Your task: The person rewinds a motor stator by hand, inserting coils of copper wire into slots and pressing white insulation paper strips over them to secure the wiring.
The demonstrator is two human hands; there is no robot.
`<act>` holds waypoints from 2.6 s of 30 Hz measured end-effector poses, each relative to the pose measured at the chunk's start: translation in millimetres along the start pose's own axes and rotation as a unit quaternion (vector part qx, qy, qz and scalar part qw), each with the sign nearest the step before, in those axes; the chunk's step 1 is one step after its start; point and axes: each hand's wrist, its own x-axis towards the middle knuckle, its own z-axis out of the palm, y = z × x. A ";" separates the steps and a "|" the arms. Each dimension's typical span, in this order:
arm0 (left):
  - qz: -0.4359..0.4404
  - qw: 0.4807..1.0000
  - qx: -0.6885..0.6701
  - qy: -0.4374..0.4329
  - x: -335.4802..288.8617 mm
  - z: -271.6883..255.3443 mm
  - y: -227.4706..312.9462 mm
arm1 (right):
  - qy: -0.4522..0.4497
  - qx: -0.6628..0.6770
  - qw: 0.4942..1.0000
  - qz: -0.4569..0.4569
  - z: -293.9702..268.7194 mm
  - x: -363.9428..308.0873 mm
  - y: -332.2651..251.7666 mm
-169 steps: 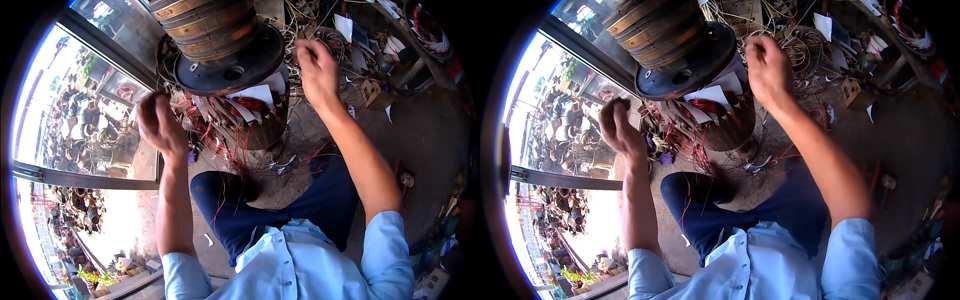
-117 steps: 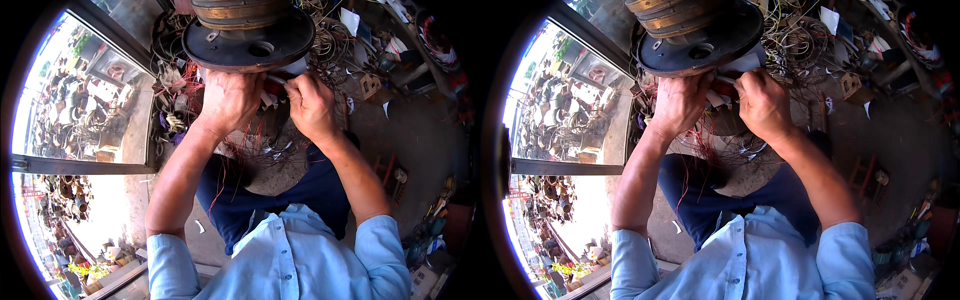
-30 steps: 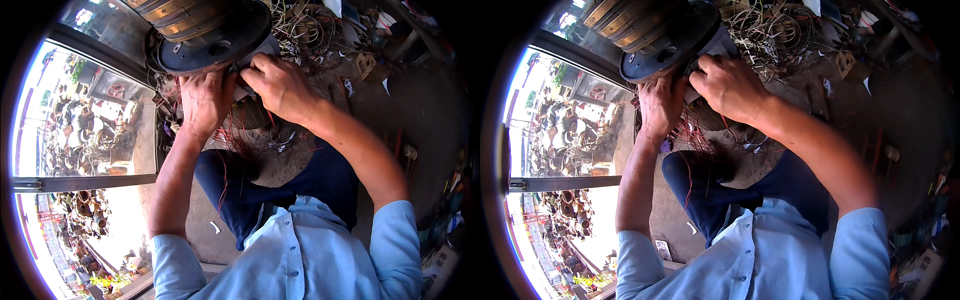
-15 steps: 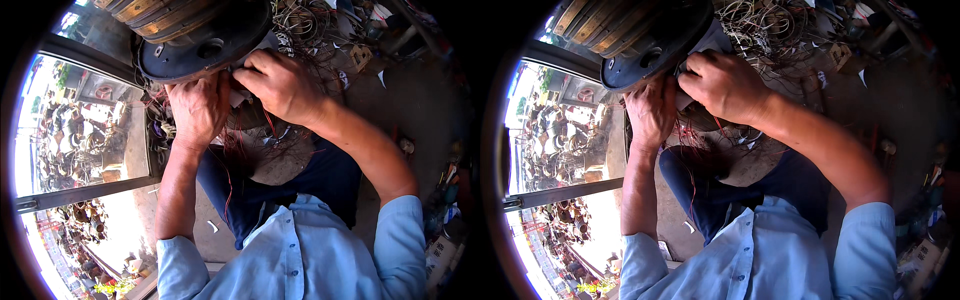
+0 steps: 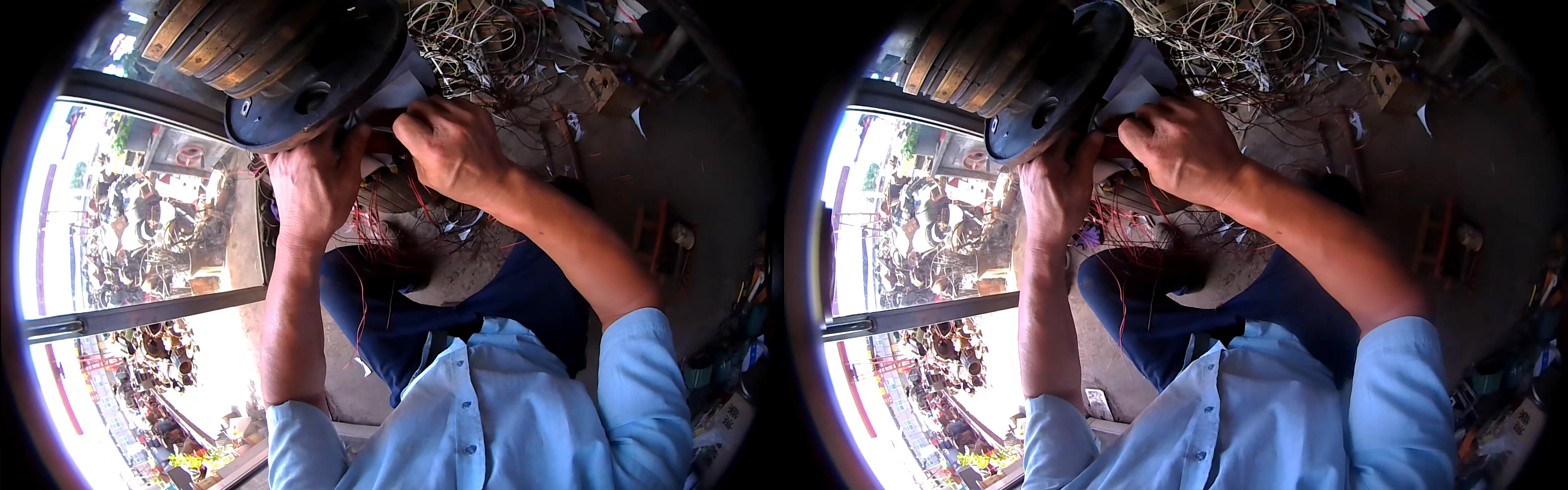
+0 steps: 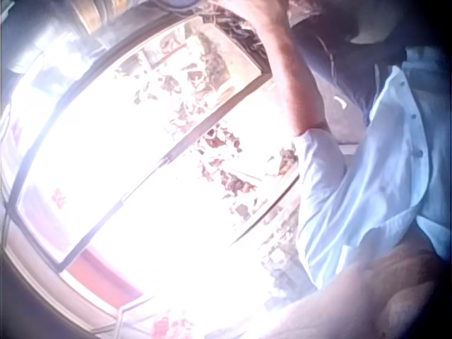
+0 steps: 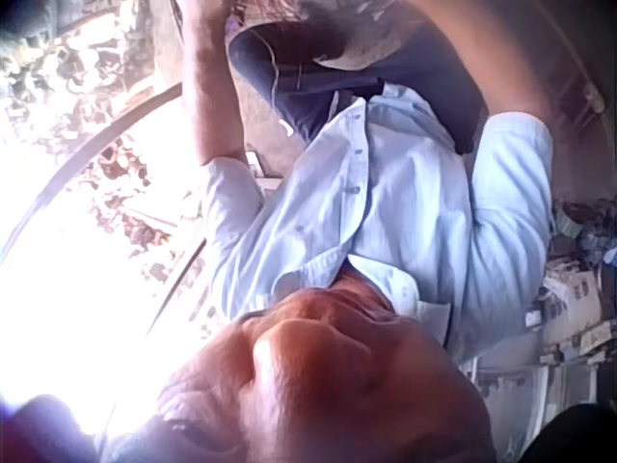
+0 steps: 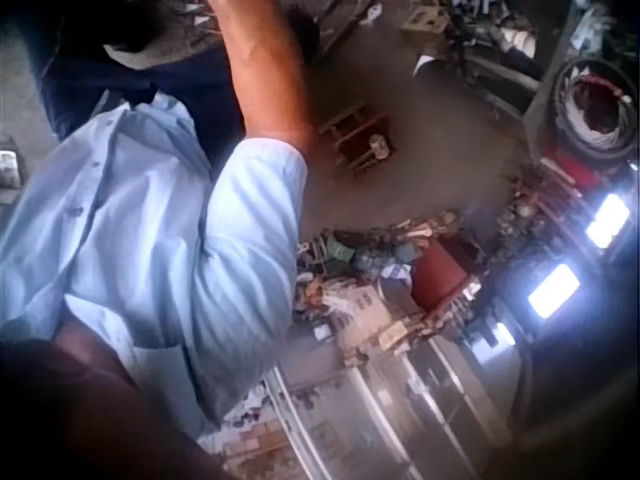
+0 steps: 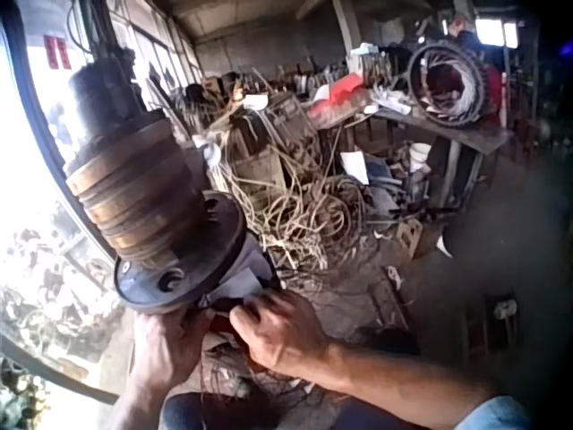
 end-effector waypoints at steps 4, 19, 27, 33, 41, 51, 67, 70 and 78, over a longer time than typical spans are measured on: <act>-0.010 1.000 0.025 -0.009 2.5 0.3 1.9 | -0.010 0.093 0.986 0.135 -1.0 -29.1 10.6; -0.022 0.999 -0.018 -0.020 16.9 2.2 4.6 | 0.007 0.324 0.879 0.350 23.4 -66.5 -87.0; -0.017 0.999 -0.044 0.016 22.2 12.5 9.9 | -0.010 0.203 0.935 0.290 26.7 -59.2 -109.5; -0.024 0.994 -0.078 0.078 14.9 19.8 7.1 | -0.023 0.212 0.942 0.260 29.2 -67.7 -92.0; -0.001 0.995 -0.022 0.101 9.0 25.2 -0.6 | -0.011 0.303 0.894 0.329 8.4 -58.6 -84.9; 0.020 0.996 0.004 0.088 9.6 25.1 -4.9 | -0.068 0.172 0.910 0.372 8.9 -4.9 -106.4; 0.016 0.997 -0.033 0.072 7.8 19.7 -6.5 | -0.133 0.006 0.971 0.201 17.7 -48.5 -124.5; 0.007 0.997 -0.029 0.066 9.3 20.8 -6.6 | -0.166 0.010 0.963 0.211 14.9 -53.9 -127.3; 0.036 0.992 0.048 0.114 -4.8 22.2 4.8 | -0.008 0.077 0.978 0.191 -39.1 -41.4 -62.0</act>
